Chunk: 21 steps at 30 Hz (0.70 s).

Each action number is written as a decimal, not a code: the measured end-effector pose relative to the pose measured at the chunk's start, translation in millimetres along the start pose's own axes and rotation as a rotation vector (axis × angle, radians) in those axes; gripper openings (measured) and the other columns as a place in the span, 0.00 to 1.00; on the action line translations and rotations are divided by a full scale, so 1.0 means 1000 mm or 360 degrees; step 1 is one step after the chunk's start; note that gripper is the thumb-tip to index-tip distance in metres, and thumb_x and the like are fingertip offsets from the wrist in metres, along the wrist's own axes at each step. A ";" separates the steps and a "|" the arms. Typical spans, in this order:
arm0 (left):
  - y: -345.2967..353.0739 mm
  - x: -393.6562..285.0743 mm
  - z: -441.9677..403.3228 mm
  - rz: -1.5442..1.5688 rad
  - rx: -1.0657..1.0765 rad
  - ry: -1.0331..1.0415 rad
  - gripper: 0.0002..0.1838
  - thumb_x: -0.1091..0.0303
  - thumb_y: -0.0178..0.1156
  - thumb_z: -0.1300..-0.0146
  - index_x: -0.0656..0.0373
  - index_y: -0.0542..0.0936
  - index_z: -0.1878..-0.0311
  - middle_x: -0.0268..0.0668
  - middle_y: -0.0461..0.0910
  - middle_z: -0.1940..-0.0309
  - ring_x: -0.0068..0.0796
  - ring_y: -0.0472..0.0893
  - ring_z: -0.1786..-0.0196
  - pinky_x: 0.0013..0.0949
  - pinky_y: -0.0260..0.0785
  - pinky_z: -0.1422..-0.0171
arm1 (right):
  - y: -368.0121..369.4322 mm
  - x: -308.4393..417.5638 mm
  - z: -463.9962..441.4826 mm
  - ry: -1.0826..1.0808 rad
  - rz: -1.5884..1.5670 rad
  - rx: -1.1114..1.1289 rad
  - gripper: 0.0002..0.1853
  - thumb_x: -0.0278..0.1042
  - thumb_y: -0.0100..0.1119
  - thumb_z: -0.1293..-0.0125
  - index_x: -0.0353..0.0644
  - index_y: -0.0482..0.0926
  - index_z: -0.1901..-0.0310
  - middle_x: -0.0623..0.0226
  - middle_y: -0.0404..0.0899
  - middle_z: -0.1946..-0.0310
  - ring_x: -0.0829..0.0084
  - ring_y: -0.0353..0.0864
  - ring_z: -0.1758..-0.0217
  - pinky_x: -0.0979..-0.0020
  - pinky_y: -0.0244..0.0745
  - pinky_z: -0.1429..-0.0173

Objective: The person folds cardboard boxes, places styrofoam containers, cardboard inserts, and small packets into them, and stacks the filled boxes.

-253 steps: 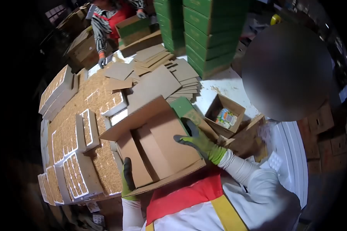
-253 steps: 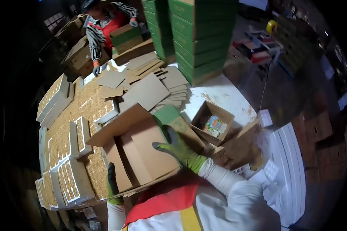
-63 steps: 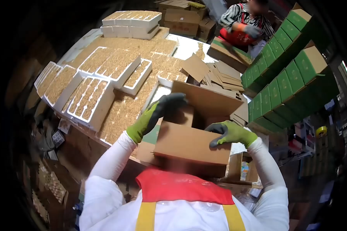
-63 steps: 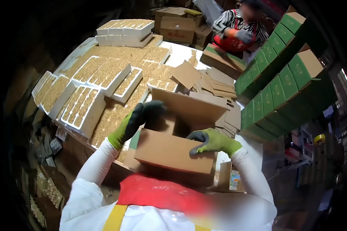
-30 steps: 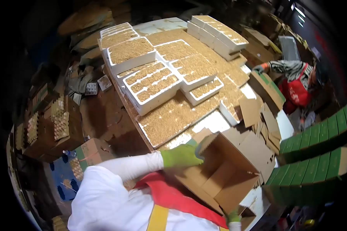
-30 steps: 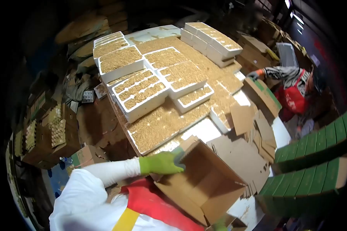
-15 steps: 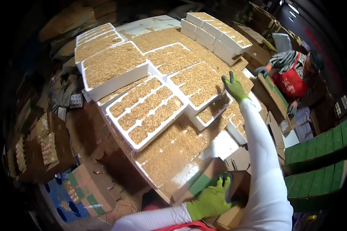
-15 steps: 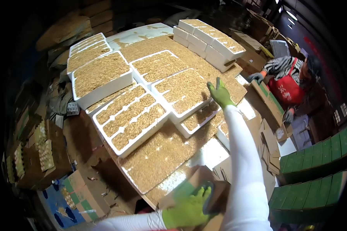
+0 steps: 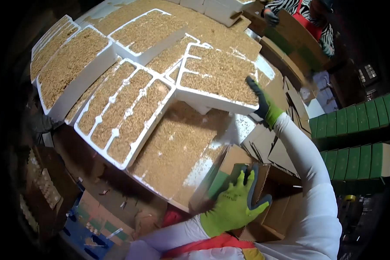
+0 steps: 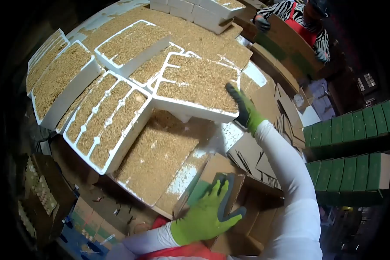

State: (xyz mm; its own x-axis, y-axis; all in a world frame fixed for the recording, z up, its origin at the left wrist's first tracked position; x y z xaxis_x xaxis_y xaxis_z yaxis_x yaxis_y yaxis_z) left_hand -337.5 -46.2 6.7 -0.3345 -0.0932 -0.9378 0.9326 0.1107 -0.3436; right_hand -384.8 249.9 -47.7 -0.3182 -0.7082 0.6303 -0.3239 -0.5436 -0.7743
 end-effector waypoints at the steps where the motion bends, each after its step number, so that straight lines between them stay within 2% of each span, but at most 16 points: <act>1: 0.003 0.002 -0.001 0.0018 -0.0058 0.0000 0.47 0.45 0.61 0.36 0.74 0.57 0.28 0.69 0.59 0.31 0.67 0.65 0.31 0.52 0.61 0.29 | -0.013 0.030 0.015 -0.0541 0.0447 -0.0178 0.45 0.44 0.72 0.43 0.36 0.61 0.28 0.49 0.59 0.26 0.54 0.58 0.23 0.60 0.49 0.20; 2: 0.003 -0.002 0.000 0.0038 -0.0101 0.0009 0.47 0.44 0.61 0.36 0.73 0.57 0.27 0.69 0.58 0.31 0.67 0.64 0.30 0.52 0.61 0.28 | -0.024 0.019 0.022 -0.0356 0.0365 -0.0172 0.45 0.46 0.73 0.45 0.38 0.63 0.28 0.50 0.63 0.28 0.53 0.60 0.24 0.60 0.53 0.21; 3: 0.005 -0.002 0.002 -0.0095 -0.0022 -0.0081 0.47 0.45 0.61 0.36 0.73 0.56 0.27 0.68 0.58 0.30 0.65 0.65 0.30 0.51 0.61 0.28 | -0.037 0.003 0.039 -0.0287 -0.0013 -0.0206 0.42 0.47 0.70 0.41 0.38 0.63 0.29 0.52 0.65 0.29 0.56 0.62 0.25 0.62 0.55 0.22; 5: -0.002 -0.007 0.003 -0.0081 -0.0200 0.0019 0.45 0.45 0.63 0.37 0.71 0.61 0.28 0.66 0.64 0.33 0.63 0.67 0.31 0.49 0.60 0.27 | -0.066 0.000 0.083 0.0172 -0.0928 -0.0390 0.35 0.46 0.62 0.33 0.37 0.64 0.29 0.56 0.66 0.29 0.62 0.65 0.26 0.65 0.57 0.23; 6: -0.003 -0.009 0.006 -0.0092 -0.0312 0.0117 0.44 0.46 0.64 0.38 0.70 0.64 0.30 0.65 0.67 0.35 0.62 0.68 0.32 0.49 0.61 0.28 | -0.079 0.030 0.115 0.0566 -0.1471 -0.0541 0.31 0.44 0.57 0.28 0.37 0.64 0.30 0.58 0.67 0.30 0.66 0.65 0.27 0.66 0.59 0.23; 7: 0.000 -0.009 0.007 -0.0036 -0.0261 0.0017 0.41 0.48 0.64 0.38 0.68 0.67 0.31 0.64 0.69 0.36 0.61 0.70 0.34 0.48 0.61 0.28 | -0.092 0.061 0.150 0.0782 -0.1793 -0.0766 0.26 0.39 0.49 0.23 0.35 0.64 0.30 0.62 0.67 0.31 0.72 0.65 0.27 0.68 0.58 0.23; 8: 0.001 -0.007 0.008 0.0013 -0.0201 -0.0080 0.38 0.51 0.65 0.38 0.67 0.69 0.32 0.64 0.71 0.38 0.60 0.72 0.35 0.48 0.61 0.27 | -0.109 0.057 0.190 0.0694 -0.1653 -0.0784 0.29 0.42 0.53 0.25 0.36 0.63 0.29 0.60 0.68 0.31 0.70 0.68 0.29 0.67 0.63 0.25; 10: 0.021 -0.004 0.016 -0.0675 -0.0325 0.0705 0.33 0.53 0.61 0.34 0.67 0.69 0.34 0.64 0.71 0.38 0.57 0.77 0.39 0.44 0.73 0.39 | -0.118 0.129 0.253 0.0981 -0.1868 -0.0687 0.32 0.45 0.53 0.26 0.36 0.60 0.28 0.56 0.68 0.32 0.67 0.72 0.31 0.64 0.68 0.28; 11: 0.017 -0.005 0.013 -0.0318 -0.0253 0.0729 0.33 0.55 0.61 0.33 0.67 0.67 0.32 0.62 0.71 0.37 0.55 0.77 0.38 0.43 0.72 0.38 | -0.120 0.141 0.289 0.1058 -0.1850 -0.0740 0.32 0.47 0.53 0.26 0.37 0.59 0.28 0.55 0.68 0.32 0.65 0.73 0.32 0.63 0.70 0.30; 13: 0.010 0.011 0.010 0.0078 -0.0057 0.0652 0.35 0.59 0.59 0.33 0.66 0.62 0.28 0.58 0.69 0.34 0.52 0.74 0.35 0.42 0.70 0.34 | -0.116 0.167 0.348 0.1156 -0.1817 -0.0831 0.33 0.48 0.52 0.26 0.38 0.58 0.27 0.54 0.68 0.32 0.63 0.74 0.33 0.61 0.72 0.31; 14: 0.016 0.023 0.013 0.0125 0.0060 0.0555 0.36 0.61 0.58 0.32 0.66 0.59 0.26 0.57 0.68 0.32 0.50 0.73 0.32 0.42 0.67 0.31 | -0.111 0.179 0.372 0.1192 -0.1797 -0.0868 0.33 0.48 0.52 0.26 0.39 0.57 0.27 0.56 0.68 0.33 0.63 0.73 0.33 0.61 0.72 0.31; 16: 0.015 0.024 0.003 0.0195 0.0018 0.0202 0.41 0.60 0.57 0.31 0.67 0.50 0.23 0.57 0.62 0.28 0.48 0.72 0.31 0.39 0.66 0.29 | -0.091 0.180 0.418 0.1314 -0.1867 -0.1050 0.31 0.49 0.54 0.27 0.43 0.63 0.28 0.63 0.73 0.35 0.66 0.76 0.35 0.62 0.73 0.32; 18: 0.013 0.018 0.002 0.0415 0.0163 0.0174 0.40 0.60 0.56 0.29 0.67 0.49 0.23 0.57 0.61 0.27 0.49 0.72 0.31 0.38 0.67 0.31 | -0.082 0.176 0.440 0.1282 -0.1701 -0.1058 0.33 0.49 0.54 0.27 0.43 0.59 0.27 0.64 0.70 0.33 0.68 0.74 0.34 0.63 0.72 0.32; 19: 0.005 -0.002 0.008 0.0376 0.0147 0.0199 0.38 0.62 0.54 0.28 0.67 0.51 0.23 0.58 0.61 0.27 0.49 0.73 0.32 0.38 0.67 0.32 | -0.082 0.173 0.446 0.1299 -0.1615 -0.1059 0.33 0.48 0.54 0.27 0.42 0.59 0.26 0.64 0.70 0.33 0.68 0.73 0.33 0.63 0.71 0.32; 20: 0.008 -0.003 0.009 0.0490 0.0201 0.0022 0.34 0.66 0.53 0.28 0.66 0.53 0.24 0.60 0.60 0.28 0.51 0.76 0.35 0.36 0.71 0.37 | -0.083 0.171 0.451 0.1322 -0.1530 -0.1058 0.33 0.47 0.54 0.27 0.42 0.58 0.26 0.64 0.70 0.33 0.69 0.73 0.33 0.64 0.71 0.32; 21: 0.004 -0.012 0.008 0.0022 0.0068 0.0517 0.32 0.69 0.54 0.29 0.64 0.56 0.25 0.61 0.60 0.28 0.53 0.78 0.38 0.37 0.73 0.40 | -0.086 0.171 0.453 0.1285 -0.1503 -0.1076 0.33 0.45 0.56 0.27 0.41 0.59 0.27 0.64 0.71 0.34 0.71 0.73 0.35 0.66 0.71 0.33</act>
State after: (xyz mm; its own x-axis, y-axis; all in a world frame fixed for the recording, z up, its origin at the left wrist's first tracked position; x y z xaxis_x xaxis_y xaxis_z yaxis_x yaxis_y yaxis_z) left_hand -328.2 -52.9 17.4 -0.3414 0.2292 -0.9115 0.9398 0.0673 -0.3351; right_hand -7.8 -29.1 100.9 -0.0851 0.3694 0.9254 -0.9834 -0.1804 -0.0184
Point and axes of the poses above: each hand's wrist, its own z-axis away from the middle knuckle, its own y-axis out of the palm, x = y × z, the point moved 8 cm from there along -z, towards the middle knuckle
